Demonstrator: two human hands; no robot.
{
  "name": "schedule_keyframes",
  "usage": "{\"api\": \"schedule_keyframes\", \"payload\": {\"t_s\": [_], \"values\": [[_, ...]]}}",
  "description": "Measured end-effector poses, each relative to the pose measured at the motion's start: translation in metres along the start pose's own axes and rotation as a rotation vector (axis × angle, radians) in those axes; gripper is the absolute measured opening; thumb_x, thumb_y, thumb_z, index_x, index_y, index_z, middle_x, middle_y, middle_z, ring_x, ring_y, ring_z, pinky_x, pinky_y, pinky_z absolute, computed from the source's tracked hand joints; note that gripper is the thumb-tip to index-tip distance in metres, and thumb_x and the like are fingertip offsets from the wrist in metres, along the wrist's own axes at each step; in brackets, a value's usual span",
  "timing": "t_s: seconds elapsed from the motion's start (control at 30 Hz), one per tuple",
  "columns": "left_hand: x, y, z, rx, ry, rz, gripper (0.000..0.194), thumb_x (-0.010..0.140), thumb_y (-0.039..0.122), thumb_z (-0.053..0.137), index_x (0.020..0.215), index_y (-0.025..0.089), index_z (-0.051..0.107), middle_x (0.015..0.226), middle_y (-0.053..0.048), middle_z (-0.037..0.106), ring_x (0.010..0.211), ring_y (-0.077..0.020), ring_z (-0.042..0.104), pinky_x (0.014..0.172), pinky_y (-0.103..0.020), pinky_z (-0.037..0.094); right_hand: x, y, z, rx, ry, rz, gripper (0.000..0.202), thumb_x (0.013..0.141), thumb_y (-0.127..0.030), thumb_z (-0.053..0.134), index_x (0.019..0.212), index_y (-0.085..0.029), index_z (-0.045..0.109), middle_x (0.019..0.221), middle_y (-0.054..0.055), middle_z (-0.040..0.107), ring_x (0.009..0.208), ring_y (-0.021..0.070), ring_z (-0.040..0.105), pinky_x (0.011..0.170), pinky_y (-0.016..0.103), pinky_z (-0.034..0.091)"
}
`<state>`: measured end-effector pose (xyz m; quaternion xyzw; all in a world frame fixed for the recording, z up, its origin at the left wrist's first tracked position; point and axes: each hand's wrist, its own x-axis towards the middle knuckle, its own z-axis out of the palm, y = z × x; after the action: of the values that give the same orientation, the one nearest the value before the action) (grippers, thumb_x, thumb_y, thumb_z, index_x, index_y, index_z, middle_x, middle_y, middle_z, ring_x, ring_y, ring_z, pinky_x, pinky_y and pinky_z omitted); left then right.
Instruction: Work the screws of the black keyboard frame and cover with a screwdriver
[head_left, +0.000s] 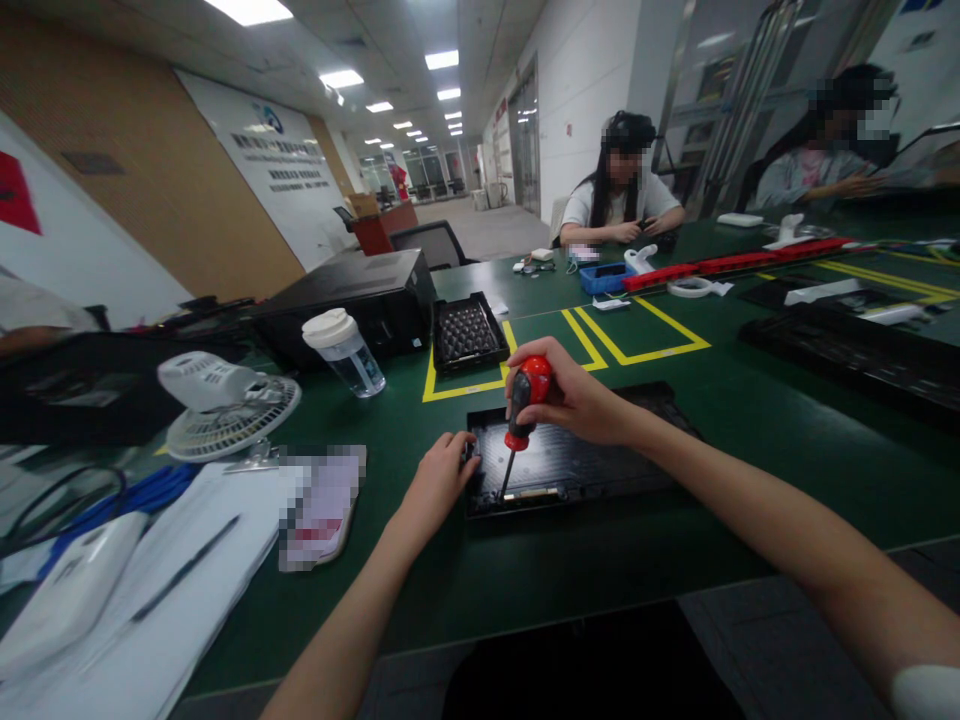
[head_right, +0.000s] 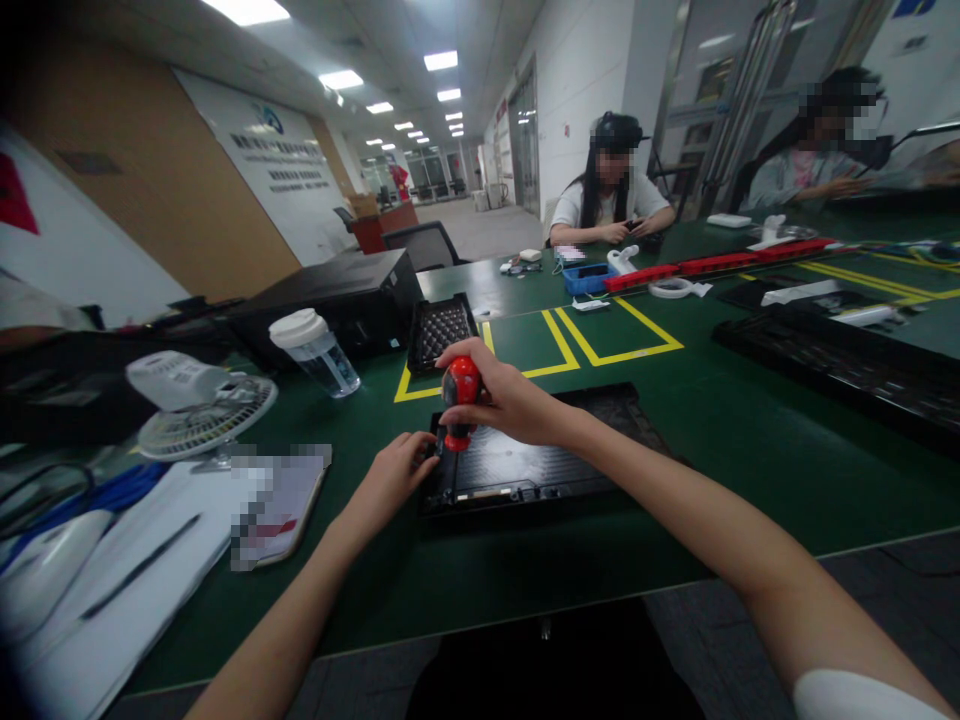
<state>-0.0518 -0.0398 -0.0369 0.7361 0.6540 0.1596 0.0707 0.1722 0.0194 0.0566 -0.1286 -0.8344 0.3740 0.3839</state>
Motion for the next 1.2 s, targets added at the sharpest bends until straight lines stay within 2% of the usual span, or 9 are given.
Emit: {"api": "schedule_keyframes", "payload": {"t_s": [0.47, 0.7, 0.87, 1.03, 1.2], "values": [[-0.001, -0.002, 0.000, -0.030, 0.004, 0.007, 0.023, 0.085, 0.024, 0.050, 0.106, 0.019, 0.055, 0.096, -0.006, 0.056, 0.081, -0.0182, 0.059, 0.077, -0.032, 0.047, 0.001, -0.007, 0.002, 0.000, -0.052, -0.008, 0.046, 0.076, -0.025, 0.067, 0.111, -0.019, 0.037, 0.096, 0.003, 0.049, 0.073, 0.0110, 0.053, 0.065, 0.025, 0.047], [-0.001, -0.004, 0.002, -0.026, 0.018, 0.012, 0.022, 0.085, 0.024, 0.051, 0.105, 0.018, 0.055, 0.095, -0.006, 0.056, 0.076, -0.0167, 0.059, 0.074, -0.030, 0.047, 0.007, -0.016, 0.003, -0.046, -0.118, -0.021, 0.045, 0.077, -0.021, 0.066, 0.111, -0.017, 0.037, 0.097, 0.004, 0.050, 0.082, 0.0115, 0.052, 0.073, 0.025, 0.044], [-0.001, -0.003, 0.002, -0.014, 0.024, 0.011, 0.023, 0.084, 0.023, 0.052, 0.106, 0.018, 0.056, 0.094, -0.006, 0.056, 0.078, -0.0172, 0.058, 0.075, -0.030, 0.047, 0.012, -0.022, 0.004, -0.102, -0.160, -0.035, 0.044, 0.078, -0.018, 0.064, 0.113, -0.016, 0.036, 0.093, 0.003, 0.051, 0.077, 0.0100, 0.051, 0.068, 0.023, 0.042], [0.000, -0.003, 0.003, -0.007, 0.024, -0.002, 0.020, 0.083, 0.020, 0.053, 0.103, 0.018, 0.057, 0.094, -0.007, 0.056, 0.078, -0.0172, 0.059, 0.075, -0.031, 0.047, 0.016, -0.025, 0.006, -0.135, -0.199, -0.054, 0.045, 0.079, -0.022, 0.064, 0.113, -0.015, 0.036, 0.086, 0.000, 0.050, 0.070, 0.0088, 0.049, 0.065, 0.022, 0.040], [0.000, -0.005, 0.003, -0.030, 0.022, 0.011, 0.019, 0.084, 0.021, 0.051, 0.103, 0.018, 0.057, 0.099, -0.008, 0.057, 0.082, -0.0188, 0.059, 0.077, -0.032, 0.047, 0.021, -0.026, 0.008, -0.186, -0.226, -0.091, 0.044, 0.080, -0.024, 0.064, 0.113, -0.015, 0.037, 0.087, 0.000, 0.049, 0.072, 0.0090, 0.049, 0.065, 0.021, 0.040]]}}
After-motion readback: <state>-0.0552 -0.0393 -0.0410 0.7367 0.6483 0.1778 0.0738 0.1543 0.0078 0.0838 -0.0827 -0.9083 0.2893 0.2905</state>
